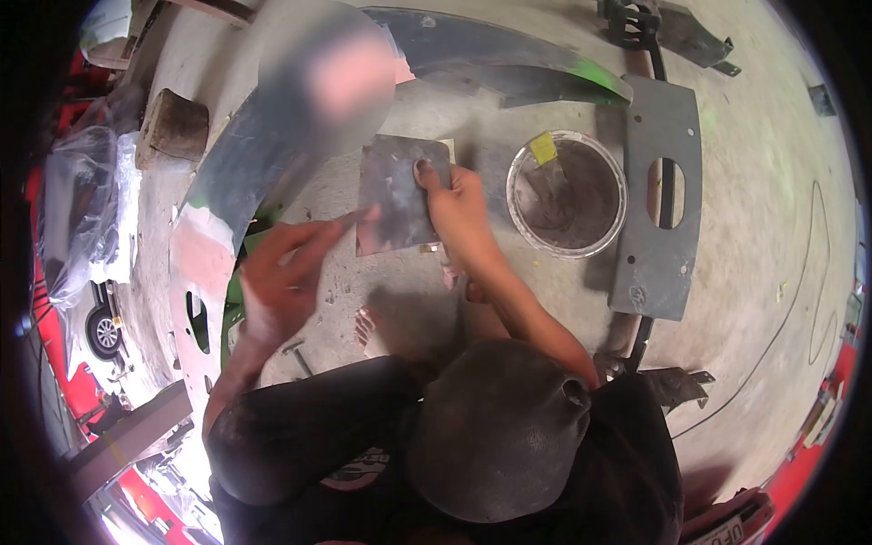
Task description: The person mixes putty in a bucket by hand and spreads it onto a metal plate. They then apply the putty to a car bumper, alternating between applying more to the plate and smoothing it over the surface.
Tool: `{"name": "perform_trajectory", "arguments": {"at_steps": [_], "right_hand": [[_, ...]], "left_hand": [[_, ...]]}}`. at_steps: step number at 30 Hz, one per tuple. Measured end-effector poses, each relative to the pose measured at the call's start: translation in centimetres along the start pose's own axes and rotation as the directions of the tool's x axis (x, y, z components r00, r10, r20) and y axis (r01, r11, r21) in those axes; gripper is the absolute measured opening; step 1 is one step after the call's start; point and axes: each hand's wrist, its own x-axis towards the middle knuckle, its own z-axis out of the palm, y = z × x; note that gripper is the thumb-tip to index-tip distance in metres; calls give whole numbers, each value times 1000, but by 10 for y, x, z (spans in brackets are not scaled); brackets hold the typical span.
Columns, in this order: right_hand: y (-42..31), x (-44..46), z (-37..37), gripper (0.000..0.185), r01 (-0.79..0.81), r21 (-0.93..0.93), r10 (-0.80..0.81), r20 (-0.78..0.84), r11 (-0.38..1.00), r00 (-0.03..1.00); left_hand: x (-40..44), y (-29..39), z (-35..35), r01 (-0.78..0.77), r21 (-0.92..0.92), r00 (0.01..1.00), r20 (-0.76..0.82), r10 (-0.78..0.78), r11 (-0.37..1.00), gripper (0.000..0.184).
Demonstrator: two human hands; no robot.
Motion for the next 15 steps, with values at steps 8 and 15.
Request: {"name": "perform_trajectory", "arguments": {"at_steps": [8,15], "right_hand": [[-30,-2,-17,26,-119,176,97,129,977,987],[-26,-2,-7,26,107,-56,-107,10,993,994]], "left_hand": [[-52,-24,50,-34,74,985,174,21,997,65],[8,1,-24,34,33,998,42,-36,999,57]]}}
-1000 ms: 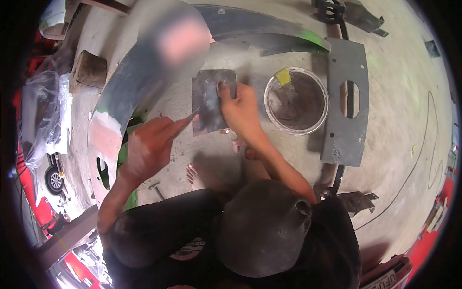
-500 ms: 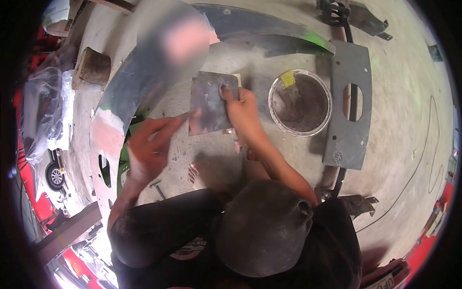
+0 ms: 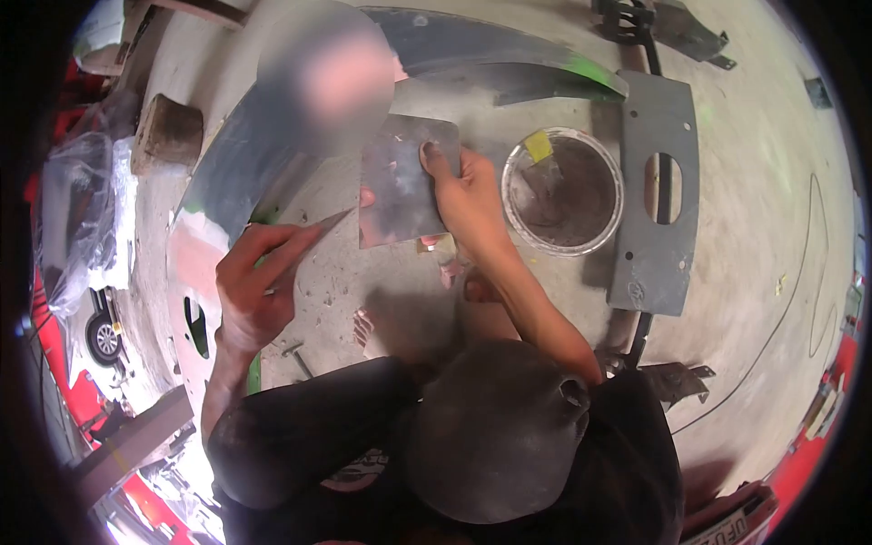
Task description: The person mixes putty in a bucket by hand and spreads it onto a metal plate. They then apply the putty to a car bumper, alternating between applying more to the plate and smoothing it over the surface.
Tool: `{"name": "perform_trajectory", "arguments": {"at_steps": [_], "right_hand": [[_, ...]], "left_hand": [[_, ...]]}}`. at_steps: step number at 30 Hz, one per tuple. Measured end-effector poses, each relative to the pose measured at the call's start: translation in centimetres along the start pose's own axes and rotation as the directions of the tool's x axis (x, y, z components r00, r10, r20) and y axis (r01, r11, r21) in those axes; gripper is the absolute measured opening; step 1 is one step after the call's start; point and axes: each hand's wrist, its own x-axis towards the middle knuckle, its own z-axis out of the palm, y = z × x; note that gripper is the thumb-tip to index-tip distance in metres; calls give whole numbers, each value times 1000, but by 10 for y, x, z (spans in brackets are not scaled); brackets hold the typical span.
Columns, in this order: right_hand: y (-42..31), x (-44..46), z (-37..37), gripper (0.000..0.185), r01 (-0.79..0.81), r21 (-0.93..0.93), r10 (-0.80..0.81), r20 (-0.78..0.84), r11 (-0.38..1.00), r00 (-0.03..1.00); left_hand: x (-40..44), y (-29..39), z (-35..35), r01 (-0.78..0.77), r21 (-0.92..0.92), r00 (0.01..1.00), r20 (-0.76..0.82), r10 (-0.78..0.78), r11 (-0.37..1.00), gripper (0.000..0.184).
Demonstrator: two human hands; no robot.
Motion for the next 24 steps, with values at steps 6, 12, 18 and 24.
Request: {"name": "perform_trajectory", "arguments": {"at_steps": [6,12,18,24], "right_hand": [[7,-4,6,35,135,-163,-136,2,977,991],[10,-9,7,36,240,-266,-248,4,934,969],[-9,-22,8,35,231,-385,-222,68,893,973],[-6,-16,9,33,253,-299,-227,117,920,967]], "left_hand": [[6,4,13,-212,249,976,106,191,945,52],[14,2,6,-168,251,982,126,139,953,45],[26,1,-2,-48,12,985,165,46,999,43],[31,-11,-2,145,-204,962,259,-89,968,30]]}}
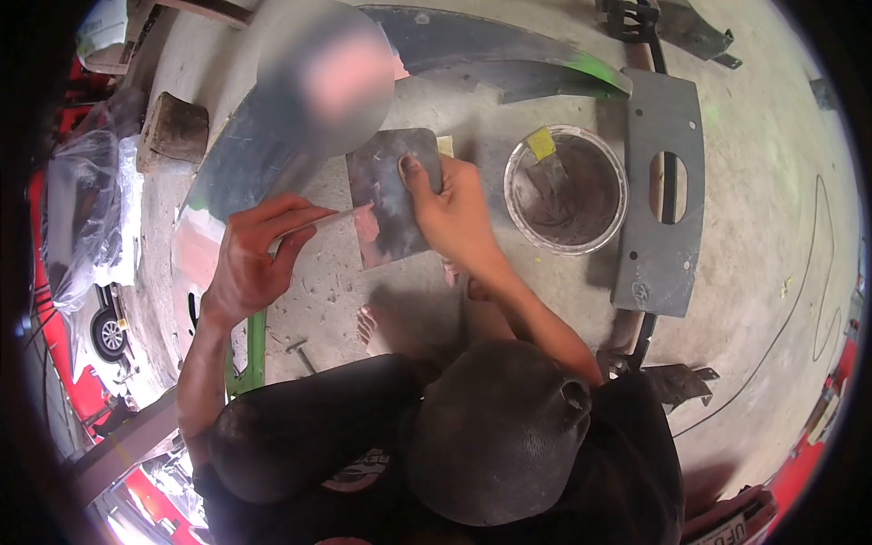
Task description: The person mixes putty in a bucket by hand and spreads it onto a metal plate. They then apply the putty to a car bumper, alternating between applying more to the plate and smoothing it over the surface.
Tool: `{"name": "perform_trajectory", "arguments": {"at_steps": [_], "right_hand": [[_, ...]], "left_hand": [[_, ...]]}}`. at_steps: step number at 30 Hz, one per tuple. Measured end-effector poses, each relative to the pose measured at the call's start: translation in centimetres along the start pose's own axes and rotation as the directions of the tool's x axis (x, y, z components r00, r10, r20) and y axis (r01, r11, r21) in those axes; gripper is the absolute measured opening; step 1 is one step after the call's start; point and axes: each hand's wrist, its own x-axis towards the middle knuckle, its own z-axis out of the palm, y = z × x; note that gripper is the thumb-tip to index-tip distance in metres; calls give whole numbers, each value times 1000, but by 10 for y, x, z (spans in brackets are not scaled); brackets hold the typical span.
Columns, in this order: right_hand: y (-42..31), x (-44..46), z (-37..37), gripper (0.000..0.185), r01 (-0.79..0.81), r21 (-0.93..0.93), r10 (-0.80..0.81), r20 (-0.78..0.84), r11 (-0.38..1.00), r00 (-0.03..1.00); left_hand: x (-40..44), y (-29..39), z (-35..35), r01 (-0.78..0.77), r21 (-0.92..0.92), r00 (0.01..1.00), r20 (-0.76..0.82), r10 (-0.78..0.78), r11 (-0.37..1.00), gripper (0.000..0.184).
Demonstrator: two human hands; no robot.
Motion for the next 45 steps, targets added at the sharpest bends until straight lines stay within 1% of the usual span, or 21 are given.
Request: {"name": "perform_trajectory", "arguments": {"at_steps": [2,5,8,11,12,13,14,15,16,18,19,24,27,30,31,33,36,37,40,42,45], "right_hand": [[5,0,1,33,-31,26,31,-7,999,999],[20,2,1,33,-112,44,113,-16,993,993],[43,5,1,33,-167,57,168,-18,984,986],[51,10,-1,33,-203,41,204,-39,978,978],[56,13,-4,33,-215,17,216,-55,976,975],[58,15,-6,33,-229,-9,228,-69,973,971],[56,14,-7,33,-248,16,248,-63,969,967],[51,13,-8,33,-262,41,264,-56,964,963],[48,14,-8,33,-276,68,280,-48,959,959],[60,14,-6,33,-249,117,255,-37,961,966],[65,14,-5,32,-237,142,244,-34,961,969],[67,8,-9,33,-258,96,262,-30,961,965],[56,6,-14,33,-316,104,320,-29,943,947],[53,8,-20,35,-407,95,410,-16,909,912],[53,8,-21,35,-439,88,441,-9,894,897],[53,9,-22,37,-432,96,435,-3,897,901],[54,12,-23,38,-395,85,397,-4,915,918],[54,13,-23,38,-378,76,380,-5,923,925],[63,14,-23,37,-372,120,374,1,921,927],[62,15,-23,37,-398,113,402,-8,910,916],[61,17,-23,35,-417,118,421,-13,901,907]], "left_hand": [[-1,-3,4,14,-100,999,33,-10,995,28],[-5,3,13,82,-178,992,110,-62,981,26],[-17,-5,29,99,-248,982,182,-54,964,24],[-24,-6,22,97,-195,983,173,-63,976,21],[-22,-9,6,321,-226,941,189,-282,920,21],[-19,-19,-10,410,-295,912,152,-381,863,20],[-11,-26,-24,488,-368,869,119,-481,791,20],[8,-21,-40,393,-271,917,36,-398,879,19],[24,-28,-49,304,-176,950,-18,-312,936,19],[56,-40,-60,123,-48,991,-49,-125,991,19],[70,-46,-62,103,-6,993,-51,-103,995,19],[127,-73,-60,2,170,1000,-11,0,985,17],[146,-84,-58,-34,254,999,28,28,967,17],[158,-89,-55,-88,265,996,35,82,960,16],[160,-87,-54,-66,300,998,24,62,951,15],[162,-79,-51,-24,368,1000,0,26,930,14],[157,-74,-44,-35,433,994,-78,76,901,15],[155,-74,-42,-36,430,995,-73,75,902,16],[153,-73,-36,-48,425,994,-71,86,904,22],[151,-68,-29,-59,428,990,-90,107,902,26],[146,-70,-20,-23,486,990,-108,86,874,34]]}}
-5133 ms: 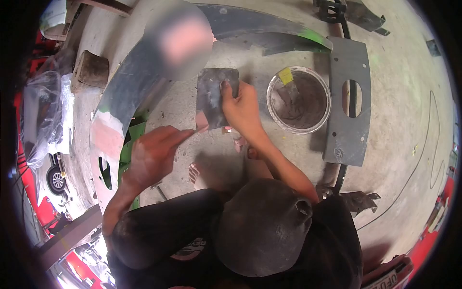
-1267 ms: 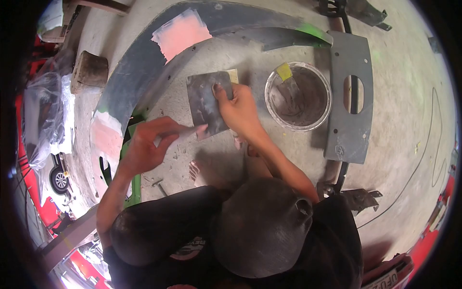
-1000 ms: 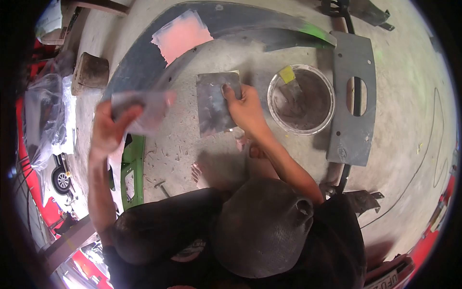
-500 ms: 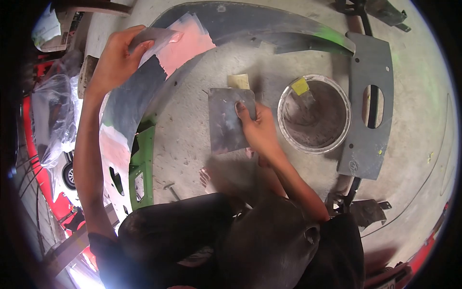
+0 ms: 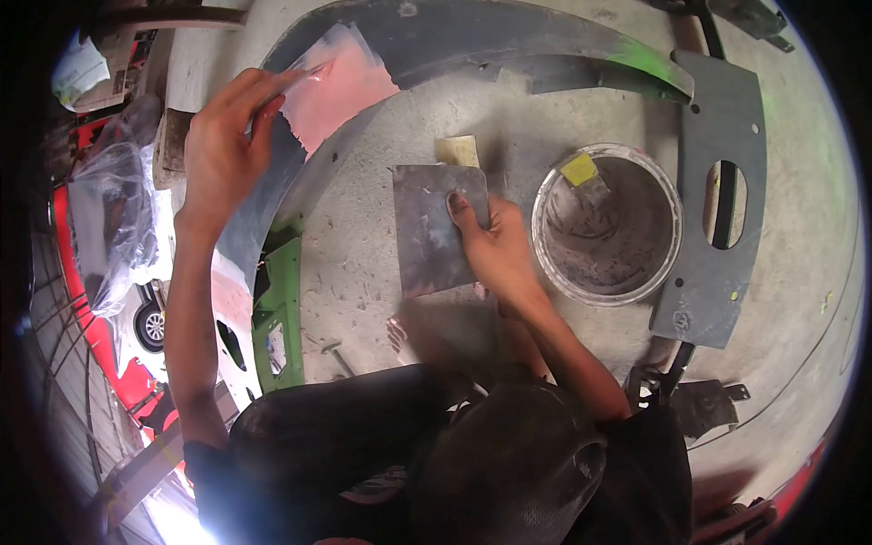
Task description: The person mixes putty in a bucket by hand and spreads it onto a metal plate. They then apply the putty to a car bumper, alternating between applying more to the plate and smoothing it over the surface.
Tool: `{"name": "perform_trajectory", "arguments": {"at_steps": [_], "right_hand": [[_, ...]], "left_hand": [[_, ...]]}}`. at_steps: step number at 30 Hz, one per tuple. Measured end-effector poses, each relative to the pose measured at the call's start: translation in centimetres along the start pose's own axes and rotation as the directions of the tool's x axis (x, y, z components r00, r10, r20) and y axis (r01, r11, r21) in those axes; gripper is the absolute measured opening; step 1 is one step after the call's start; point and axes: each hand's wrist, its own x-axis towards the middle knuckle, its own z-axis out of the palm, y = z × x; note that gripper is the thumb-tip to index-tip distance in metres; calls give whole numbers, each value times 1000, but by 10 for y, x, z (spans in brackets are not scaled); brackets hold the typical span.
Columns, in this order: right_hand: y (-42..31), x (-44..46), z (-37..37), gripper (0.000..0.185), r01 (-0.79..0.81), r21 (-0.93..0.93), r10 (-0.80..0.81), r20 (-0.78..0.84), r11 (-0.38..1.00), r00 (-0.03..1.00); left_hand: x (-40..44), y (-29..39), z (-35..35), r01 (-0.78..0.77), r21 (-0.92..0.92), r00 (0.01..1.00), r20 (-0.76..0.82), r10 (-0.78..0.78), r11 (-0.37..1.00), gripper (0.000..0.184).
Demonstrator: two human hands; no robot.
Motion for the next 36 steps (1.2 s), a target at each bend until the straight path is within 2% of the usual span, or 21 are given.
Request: {"name": "perform_trajectory", "arguments": {"at_steps": [6,15,21,30,36], "right_hand": [[-3,0,0,34,-2,11,2,6,1000,1000],[-3,3,0,34,-38,38,37,30,999,999],[-3,2,1,33,-13,52,12,12,999,1000],[-4,0,2,33,-6,28,5,15,1000,1000],[-6,-4,0,33,37,3,-37,5,999,999]], "left_hand": [[-9,-4,7,-79,67,996,-28,81,995,45],[-18,6,15,-164,215,983,-47,178,963,51],[-27,6,23,-205,227,972,-66,225,952,52],[-41,18,22,-211,217,976,-4,217,953,60],[-52,28,6,-261,157,965,79,251,953,57]]}}
